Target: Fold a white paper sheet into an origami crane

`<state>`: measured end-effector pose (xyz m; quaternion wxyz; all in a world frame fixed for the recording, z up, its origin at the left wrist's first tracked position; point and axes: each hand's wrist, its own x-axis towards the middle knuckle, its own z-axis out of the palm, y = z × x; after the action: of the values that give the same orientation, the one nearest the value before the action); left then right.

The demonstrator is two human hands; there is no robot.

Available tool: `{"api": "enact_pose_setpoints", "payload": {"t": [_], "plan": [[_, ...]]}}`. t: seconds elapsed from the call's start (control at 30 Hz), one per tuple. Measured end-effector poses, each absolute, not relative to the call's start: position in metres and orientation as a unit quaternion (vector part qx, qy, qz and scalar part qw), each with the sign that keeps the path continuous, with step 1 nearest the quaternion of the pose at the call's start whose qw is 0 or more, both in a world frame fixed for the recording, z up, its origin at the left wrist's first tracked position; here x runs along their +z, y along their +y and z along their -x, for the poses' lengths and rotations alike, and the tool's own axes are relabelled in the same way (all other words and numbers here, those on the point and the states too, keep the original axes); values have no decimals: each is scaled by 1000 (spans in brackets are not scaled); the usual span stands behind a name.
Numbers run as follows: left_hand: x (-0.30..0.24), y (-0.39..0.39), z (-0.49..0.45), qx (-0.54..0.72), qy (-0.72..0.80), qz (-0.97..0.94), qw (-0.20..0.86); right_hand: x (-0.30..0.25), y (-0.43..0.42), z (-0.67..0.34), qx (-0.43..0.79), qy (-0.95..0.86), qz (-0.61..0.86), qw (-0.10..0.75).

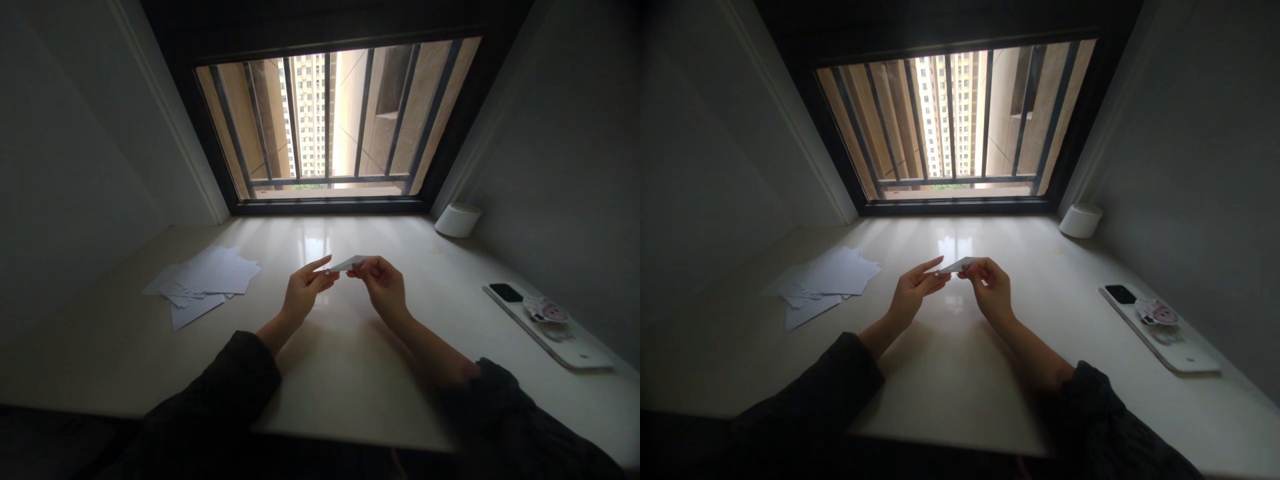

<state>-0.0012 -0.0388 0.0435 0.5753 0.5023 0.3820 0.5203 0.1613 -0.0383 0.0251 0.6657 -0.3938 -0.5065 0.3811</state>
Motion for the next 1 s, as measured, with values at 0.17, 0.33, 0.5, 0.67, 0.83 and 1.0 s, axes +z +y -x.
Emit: {"api": "enact_pose_setpoints", "payload": {"t": [0.17, 0.33, 0.5, 0.67, 0.83, 1.0], "plan": [[42, -38, 2, 514, 380, -507, 578, 26, -37, -161, 396, -497, 390, 666], [39, -37, 2, 508, 377, -523, 572, 27, -37, -161, 418, -482, 382, 668], [38, -37, 3, 505, 368, -542, 562, 26, -34, -162, 435, -472, 386, 663], [38, -37, 4, 502, 370, -541, 564, 23, -31, -164, 449, -466, 395, 653], [39, -37, 4, 496, 362, -539, 577, 22, -30, -165, 451, -465, 394, 652], [44, -38, 6, 484, 375, -516, 599, 23, -31, -165, 431, -476, 397, 656]]}}
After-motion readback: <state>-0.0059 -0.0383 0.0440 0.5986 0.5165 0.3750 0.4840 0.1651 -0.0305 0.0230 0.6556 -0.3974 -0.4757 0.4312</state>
